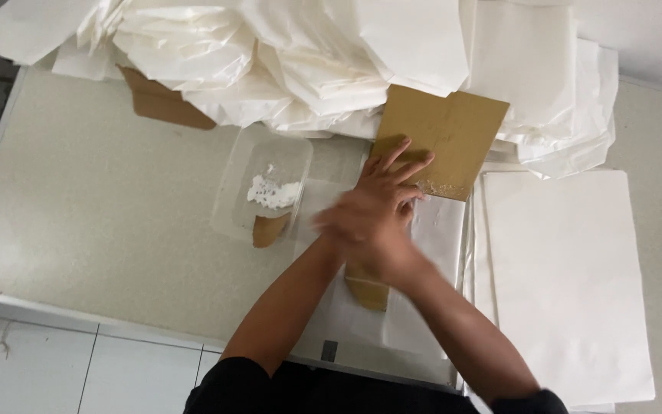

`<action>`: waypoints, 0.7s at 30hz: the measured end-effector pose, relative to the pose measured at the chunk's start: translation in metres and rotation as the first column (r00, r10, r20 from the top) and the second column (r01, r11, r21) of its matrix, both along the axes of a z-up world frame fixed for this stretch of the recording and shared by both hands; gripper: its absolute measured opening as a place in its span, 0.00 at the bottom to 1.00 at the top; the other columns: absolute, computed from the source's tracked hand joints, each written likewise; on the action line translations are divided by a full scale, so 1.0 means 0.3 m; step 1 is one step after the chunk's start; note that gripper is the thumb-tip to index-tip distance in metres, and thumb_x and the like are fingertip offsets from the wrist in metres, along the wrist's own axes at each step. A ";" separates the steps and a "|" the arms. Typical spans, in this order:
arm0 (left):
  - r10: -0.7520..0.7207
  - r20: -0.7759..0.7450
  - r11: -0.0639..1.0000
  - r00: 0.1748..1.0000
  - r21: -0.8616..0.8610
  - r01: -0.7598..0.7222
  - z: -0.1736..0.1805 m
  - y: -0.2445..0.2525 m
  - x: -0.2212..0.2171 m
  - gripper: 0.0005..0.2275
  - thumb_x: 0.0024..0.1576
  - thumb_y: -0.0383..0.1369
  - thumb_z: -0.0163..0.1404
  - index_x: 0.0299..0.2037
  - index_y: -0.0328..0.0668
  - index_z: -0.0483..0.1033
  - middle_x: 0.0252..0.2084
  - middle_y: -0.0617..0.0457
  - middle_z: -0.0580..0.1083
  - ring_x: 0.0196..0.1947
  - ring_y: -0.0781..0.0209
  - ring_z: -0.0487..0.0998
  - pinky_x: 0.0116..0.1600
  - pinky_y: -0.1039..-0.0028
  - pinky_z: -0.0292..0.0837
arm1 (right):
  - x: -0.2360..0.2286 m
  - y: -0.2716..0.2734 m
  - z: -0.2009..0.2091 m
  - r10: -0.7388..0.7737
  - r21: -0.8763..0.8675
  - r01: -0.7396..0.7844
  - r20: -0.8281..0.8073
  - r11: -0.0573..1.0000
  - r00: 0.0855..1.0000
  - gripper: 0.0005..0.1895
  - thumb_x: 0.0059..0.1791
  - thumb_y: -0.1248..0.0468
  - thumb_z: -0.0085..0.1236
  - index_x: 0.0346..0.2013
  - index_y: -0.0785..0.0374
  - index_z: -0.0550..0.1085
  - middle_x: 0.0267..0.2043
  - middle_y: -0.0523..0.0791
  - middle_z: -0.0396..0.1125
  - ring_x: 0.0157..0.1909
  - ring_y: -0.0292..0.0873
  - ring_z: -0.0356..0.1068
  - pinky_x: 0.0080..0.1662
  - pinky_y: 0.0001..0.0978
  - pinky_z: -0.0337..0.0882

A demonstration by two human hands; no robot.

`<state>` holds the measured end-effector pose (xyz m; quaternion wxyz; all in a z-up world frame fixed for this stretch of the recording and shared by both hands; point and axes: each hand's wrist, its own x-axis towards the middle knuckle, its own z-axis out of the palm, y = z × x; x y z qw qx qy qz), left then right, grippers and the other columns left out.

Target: The person folds white paper around a brown cardboard template, applies a white paste with a small applicator, and presses the edges to seal. The person repeats the process with a second sheet, folding and sealing each package on a light-colored table.

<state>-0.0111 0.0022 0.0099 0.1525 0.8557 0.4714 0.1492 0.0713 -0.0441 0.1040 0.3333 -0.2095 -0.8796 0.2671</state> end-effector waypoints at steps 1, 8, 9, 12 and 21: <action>-0.017 0.008 0.997 1.000 0.077 0.016 -0.018 0.006 -0.001 0.09 0.60 0.40 0.53 0.48 0.67 0.81 0.76 0.67 0.52 0.80 0.43 0.38 0.69 0.41 0.56 | 0.057 0.020 -0.036 -0.135 -0.062 0.133 -0.020 0.989 0.991 0.07 0.46 0.70 0.61 0.39 0.61 0.78 0.42 0.50 0.72 0.50 0.56 0.74 0.54 0.49 0.73; 0.060 0.686 0.927 0.725 0.232 -0.295 -0.094 0.001 0.014 0.04 0.57 0.41 0.58 0.36 0.59 0.79 0.50 0.62 0.78 0.56 0.56 0.78 0.58 0.66 0.70 | 0.488 0.056 -0.241 -0.659 -0.256 0.645 0.040 0.720 0.751 0.05 0.47 0.65 0.72 0.32 0.54 0.80 0.31 0.41 0.73 0.40 0.42 0.75 0.48 0.36 0.72; 0.123 0.715 0.915 0.689 0.187 -0.357 -0.085 -0.005 0.010 0.03 0.57 0.38 0.59 0.36 0.57 0.79 0.42 0.64 0.78 0.46 0.61 0.79 0.51 0.70 0.73 | 0.516 0.047 -0.255 -0.685 -0.281 0.670 0.055 0.687 0.726 0.09 0.54 0.63 0.62 0.28 0.55 0.77 0.25 0.41 0.68 0.32 0.40 0.67 0.42 0.34 0.68; 0.238 0.704 0.875 0.669 0.143 -0.462 -0.095 -0.014 -0.002 0.03 0.59 0.38 0.58 0.34 0.55 0.80 0.30 0.64 0.78 0.33 0.63 0.81 0.40 0.72 0.77 | 0.591 0.044 -0.335 -0.716 -0.288 0.712 0.110 0.641 0.689 0.23 0.60 0.56 0.53 0.20 0.56 0.71 0.15 0.39 0.59 0.21 0.38 0.57 0.32 0.32 0.62; 0.399 -0.293 0.849 0.869 -0.240 -0.471 0.198 -0.072 -0.061 0.20 0.52 0.32 0.55 0.54 0.32 0.69 0.46 0.39 0.71 0.47 0.38 0.77 0.45 0.52 0.78 | 0.511 0.004 -0.147 -0.652 -0.144 0.721 0.336 0.678 0.680 0.15 0.52 0.61 0.62 0.52 0.61 0.78 0.49 0.50 0.69 0.55 0.57 0.71 0.53 0.50 0.72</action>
